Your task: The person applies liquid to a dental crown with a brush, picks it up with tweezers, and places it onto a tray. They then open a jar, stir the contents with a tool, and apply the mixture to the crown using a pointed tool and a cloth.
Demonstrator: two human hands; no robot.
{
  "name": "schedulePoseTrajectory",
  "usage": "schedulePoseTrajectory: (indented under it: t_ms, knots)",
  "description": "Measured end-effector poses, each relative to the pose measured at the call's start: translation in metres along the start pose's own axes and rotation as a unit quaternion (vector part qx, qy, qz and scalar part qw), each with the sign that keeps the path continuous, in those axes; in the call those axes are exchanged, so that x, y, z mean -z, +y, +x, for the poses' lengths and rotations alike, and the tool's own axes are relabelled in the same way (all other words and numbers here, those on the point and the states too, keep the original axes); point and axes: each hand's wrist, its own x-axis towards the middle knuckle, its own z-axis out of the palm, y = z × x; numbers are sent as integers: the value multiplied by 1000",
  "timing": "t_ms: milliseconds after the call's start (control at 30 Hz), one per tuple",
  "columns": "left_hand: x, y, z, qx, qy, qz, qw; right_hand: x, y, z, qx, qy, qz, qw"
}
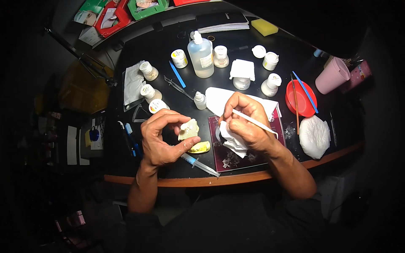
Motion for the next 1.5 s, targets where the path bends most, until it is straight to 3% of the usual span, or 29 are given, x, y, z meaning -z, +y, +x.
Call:
schedulePoseTrajectory:
  t_ms: [400, 433, 667, 1067, 1267, 1500]
  knots:
    - [-3, -2, -2, -4, -4, 17, 1000, -12, -3, -3, -46, -21, 15, 999]
    - [-4, -1, -2, 1, -1, 17, 1000, -14, -7, -4, -58, -25, -35, 997]
    - [-4, -1, -2, 14, 6, 25, 1000, -22, -5, -7, -70, -42, 9, 997]
    - [-5, -2, -1, 7, 12, 33, 999, -26, -2, -9, -50, -29, -57, 997]
    - [-10, -3, -2, 3, 38, 44, 998, -37, 14, -8, 36, -1, 36, 999]
    - [-11, -1, -3, -13, 44, 54, 997, -28, 7, -9, 13, -9, -29, 999]
